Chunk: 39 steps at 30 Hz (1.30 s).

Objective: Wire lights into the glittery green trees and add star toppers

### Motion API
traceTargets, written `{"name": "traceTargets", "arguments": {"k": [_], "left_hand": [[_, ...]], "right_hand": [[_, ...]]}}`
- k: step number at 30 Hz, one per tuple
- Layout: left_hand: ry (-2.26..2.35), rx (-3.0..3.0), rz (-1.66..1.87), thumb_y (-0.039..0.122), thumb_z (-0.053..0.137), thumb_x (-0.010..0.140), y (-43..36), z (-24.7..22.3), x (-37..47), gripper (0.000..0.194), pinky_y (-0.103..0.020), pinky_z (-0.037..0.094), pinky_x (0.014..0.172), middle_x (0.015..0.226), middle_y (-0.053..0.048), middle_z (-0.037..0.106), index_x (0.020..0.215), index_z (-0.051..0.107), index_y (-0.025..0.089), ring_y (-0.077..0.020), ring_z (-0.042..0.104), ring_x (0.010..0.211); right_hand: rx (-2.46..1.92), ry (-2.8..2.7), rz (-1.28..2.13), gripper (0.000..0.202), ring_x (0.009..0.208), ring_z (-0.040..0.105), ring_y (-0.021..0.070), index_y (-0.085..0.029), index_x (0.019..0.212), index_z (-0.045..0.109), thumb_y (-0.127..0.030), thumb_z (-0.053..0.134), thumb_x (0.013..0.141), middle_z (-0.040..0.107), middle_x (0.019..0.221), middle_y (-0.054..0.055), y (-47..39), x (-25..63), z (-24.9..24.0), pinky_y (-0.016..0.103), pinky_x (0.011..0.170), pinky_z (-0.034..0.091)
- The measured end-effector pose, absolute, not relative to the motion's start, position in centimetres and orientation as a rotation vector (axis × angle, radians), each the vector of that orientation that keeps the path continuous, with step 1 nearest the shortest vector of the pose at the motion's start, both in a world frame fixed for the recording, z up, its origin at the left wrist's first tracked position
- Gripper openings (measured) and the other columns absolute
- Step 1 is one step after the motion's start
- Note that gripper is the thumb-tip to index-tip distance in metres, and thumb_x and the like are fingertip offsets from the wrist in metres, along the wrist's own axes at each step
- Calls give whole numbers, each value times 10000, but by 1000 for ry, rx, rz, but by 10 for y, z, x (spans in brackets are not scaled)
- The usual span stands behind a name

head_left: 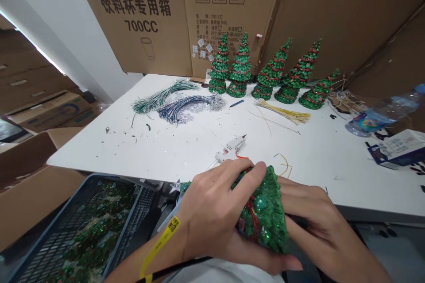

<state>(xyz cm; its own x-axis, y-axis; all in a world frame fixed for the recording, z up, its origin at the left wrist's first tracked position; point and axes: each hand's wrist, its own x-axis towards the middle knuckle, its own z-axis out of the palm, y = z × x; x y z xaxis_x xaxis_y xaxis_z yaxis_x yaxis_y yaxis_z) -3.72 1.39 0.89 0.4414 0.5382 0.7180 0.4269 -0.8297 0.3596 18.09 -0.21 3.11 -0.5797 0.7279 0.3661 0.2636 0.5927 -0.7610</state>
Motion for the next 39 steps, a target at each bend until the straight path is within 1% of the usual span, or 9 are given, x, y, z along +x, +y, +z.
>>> {"name": "traceTargets", "arguments": {"k": [7,11,13,19,23,29,32,35,39], "left_hand": [[921,2529,1356,758,851,798,10,12,-37,937,-423,731,926,1274,-158,828,1444,603,126,-328,851,1087],[945,2548,1348,743,843,829,9,12,-37,905,-405,720,923,1266,-150,830,1450,603,131,-322,847,1096],[957,2547,1361,748,830,840,9,11,-37,894,-402,713,939,1264,-147,830,1453,601,138,-324,844,1107],[939,2514,1400,748,861,814,10,9,-35,925,-419,702,1003,1285,-154,826,1443,605,121,-325,840,1126],[934,2484,1402,764,864,798,11,7,-34,935,-426,718,954,1271,-153,832,1443,607,137,-330,846,1096],[925,2458,1381,753,887,782,9,6,-33,956,-439,721,996,1296,-159,823,1462,611,141,-335,840,1139],[931,2459,1371,755,896,769,9,5,-33,972,-444,727,987,1303,-161,821,1465,615,137,-340,839,1148],[926,2448,1377,755,901,766,10,4,-32,972,-450,727,991,1303,-158,821,1463,615,140,-338,836,1157],[924,2398,1369,756,885,799,10,6,-29,921,-429,724,983,1290,-153,824,1440,615,151,-329,832,1165]], "right_hand": [[-756,-2028,989,353,735,590,198,-223,822,608,-245,495,1155,640,774,36,1,181,24,324,681,504],[-823,-1923,866,325,731,587,220,-225,858,678,-268,537,1148,611,749,43,0,177,14,336,640,474],[-813,-1930,785,318,718,565,223,-227,835,678,-253,566,1131,584,726,38,0,176,11,344,636,463],[-740,-2008,572,333,683,470,194,-226,824,593,-109,473,1112,555,728,29,5,176,11,339,624,413],[-697,-2048,516,303,704,483,201,-228,859,594,-88,472,1098,566,749,41,8,177,10,347,635,418],[-689,-2044,513,323,683,520,221,-238,822,638,-120,500,1089,587,727,42,9,178,8,371,628,445],[-709,-2051,526,306,688,528,220,-238,824,633,-93,522,1071,597,736,42,10,178,7,370,639,445],[-698,-2049,507,325,706,489,210,-235,845,596,-50,460,1074,565,745,41,11,176,3,355,639,417],[-690,-1997,396,325,684,385,198,-236,819,532,-62,452,1082,429,715,9,10,175,0,346,607,329]]}}
